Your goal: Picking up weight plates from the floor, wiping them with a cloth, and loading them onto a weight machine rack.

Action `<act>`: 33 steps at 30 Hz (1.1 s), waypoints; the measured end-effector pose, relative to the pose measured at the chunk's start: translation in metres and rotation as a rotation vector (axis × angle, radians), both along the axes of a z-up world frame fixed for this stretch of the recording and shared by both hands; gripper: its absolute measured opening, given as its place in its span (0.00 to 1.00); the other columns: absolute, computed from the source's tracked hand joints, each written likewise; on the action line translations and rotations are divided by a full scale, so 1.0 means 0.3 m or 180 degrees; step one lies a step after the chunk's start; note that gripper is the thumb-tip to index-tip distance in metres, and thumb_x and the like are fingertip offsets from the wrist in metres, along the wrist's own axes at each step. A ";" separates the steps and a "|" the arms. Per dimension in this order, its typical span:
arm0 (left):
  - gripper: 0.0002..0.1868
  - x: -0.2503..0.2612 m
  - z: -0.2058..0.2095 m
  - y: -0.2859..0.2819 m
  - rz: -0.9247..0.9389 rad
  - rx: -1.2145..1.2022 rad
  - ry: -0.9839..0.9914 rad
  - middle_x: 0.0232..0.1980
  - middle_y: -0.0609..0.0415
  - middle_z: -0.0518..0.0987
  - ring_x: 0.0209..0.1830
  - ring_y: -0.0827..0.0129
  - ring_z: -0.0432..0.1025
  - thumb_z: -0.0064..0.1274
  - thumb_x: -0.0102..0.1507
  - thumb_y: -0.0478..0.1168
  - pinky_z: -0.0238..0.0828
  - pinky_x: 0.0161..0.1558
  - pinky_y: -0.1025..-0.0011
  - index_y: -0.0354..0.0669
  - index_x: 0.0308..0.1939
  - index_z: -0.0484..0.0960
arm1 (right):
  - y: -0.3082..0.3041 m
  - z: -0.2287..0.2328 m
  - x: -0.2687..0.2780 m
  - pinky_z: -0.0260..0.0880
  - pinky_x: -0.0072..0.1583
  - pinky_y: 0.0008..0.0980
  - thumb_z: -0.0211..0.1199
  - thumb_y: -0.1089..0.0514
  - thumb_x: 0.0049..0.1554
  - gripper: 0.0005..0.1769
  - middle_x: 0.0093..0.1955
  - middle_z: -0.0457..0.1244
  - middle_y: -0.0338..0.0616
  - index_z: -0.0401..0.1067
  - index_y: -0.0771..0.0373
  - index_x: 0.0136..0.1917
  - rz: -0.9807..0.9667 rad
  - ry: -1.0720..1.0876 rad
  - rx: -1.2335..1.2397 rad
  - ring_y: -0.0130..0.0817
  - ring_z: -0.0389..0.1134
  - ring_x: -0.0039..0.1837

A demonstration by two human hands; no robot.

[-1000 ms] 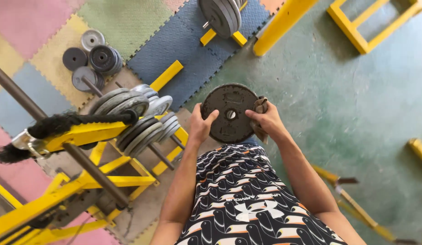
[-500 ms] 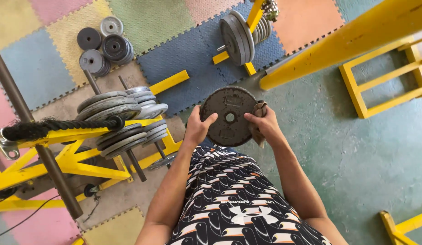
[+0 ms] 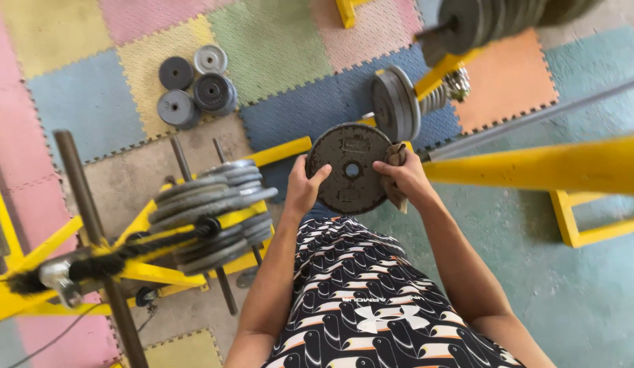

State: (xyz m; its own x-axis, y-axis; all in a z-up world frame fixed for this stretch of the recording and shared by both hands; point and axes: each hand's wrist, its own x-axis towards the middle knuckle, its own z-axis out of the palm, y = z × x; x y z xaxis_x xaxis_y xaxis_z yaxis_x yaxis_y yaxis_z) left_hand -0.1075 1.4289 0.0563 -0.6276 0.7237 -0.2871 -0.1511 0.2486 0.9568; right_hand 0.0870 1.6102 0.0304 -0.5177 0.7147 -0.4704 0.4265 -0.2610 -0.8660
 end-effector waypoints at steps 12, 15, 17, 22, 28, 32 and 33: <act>0.20 -0.644 -0.013 0.062 0.0716 0.0177 0.0186 0.50 0.50 0.82 0.49 0.69 0.75 0.59 0.64 0.43 0.73 0.53 0.70 0.31 0.54 0.77 | 0.203 0.043 -0.800 0.68 0.51 0.30 0.70 0.48 0.56 0.22 0.46 0.67 0.38 0.72 0.66 0.54 0.0748 0.0056 -0.0106 0.25 0.63 0.47; 0.20 -0.722 -0.021 0.032 0.1023 0.0352 0.0113 0.51 0.50 0.82 0.49 0.69 0.75 0.59 0.64 0.42 0.73 0.54 0.69 0.31 0.55 0.77 | 0.220 0.056 -0.959 0.68 0.49 0.30 0.70 0.50 0.57 0.20 0.44 0.66 0.38 0.72 0.67 0.54 0.1120 0.0083 -0.0140 0.26 0.62 0.46; 0.20 -0.753 0.004 0.011 0.1271 0.0302 0.0174 0.51 0.49 0.82 0.50 0.68 0.75 0.59 0.64 0.42 0.72 0.55 0.69 0.31 0.55 0.76 | 0.225 0.064 -1.057 0.68 0.49 0.30 0.70 0.51 0.57 0.19 0.44 0.66 0.38 0.72 0.67 0.54 0.1374 0.0108 -0.0156 0.26 0.63 0.46; 0.20 -0.834 -0.031 -0.043 0.1860 0.0323 0.0065 0.52 0.48 0.81 0.50 0.68 0.74 0.59 0.65 0.41 0.71 0.55 0.69 0.31 0.55 0.76 | 0.228 0.028 -1.299 0.69 0.49 0.29 0.70 0.53 0.56 0.17 0.43 0.67 0.36 0.72 0.67 0.52 0.2022 0.0186 -0.0167 0.24 0.64 0.45; 0.23 -0.957 -0.019 -0.026 0.2551 0.0327 0.0049 0.54 0.49 0.81 0.52 0.66 0.74 0.60 0.62 0.41 0.70 0.57 0.69 0.31 0.57 0.76 | 0.260 -0.019 -1.569 0.68 0.49 0.31 0.72 0.50 0.55 0.20 0.42 0.65 0.37 0.71 0.66 0.51 0.2668 -0.0116 -0.0049 0.27 0.63 0.44; 0.23 -1.064 -0.036 0.045 0.2953 -0.0110 0.0010 0.52 0.47 0.82 0.50 0.65 0.75 0.61 0.61 0.44 0.71 0.55 0.68 0.32 0.53 0.77 | 0.331 -0.061 -1.772 0.67 0.48 0.31 0.73 0.49 0.54 0.21 0.42 0.65 0.37 0.72 0.65 0.51 0.3046 -0.0194 -0.0098 0.27 0.63 0.44; 0.22 -1.099 -0.047 0.067 0.3031 -0.0401 0.0026 0.50 0.46 0.82 0.49 0.64 0.75 0.62 0.60 0.46 0.72 0.54 0.67 0.32 0.50 0.78 | 0.353 -0.062 -1.829 0.67 0.49 0.30 0.73 0.49 0.54 0.20 0.42 0.65 0.36 0.72 0.64 0.51 0.3133 -0.0218 -0.0078 0.26 0.63 0.45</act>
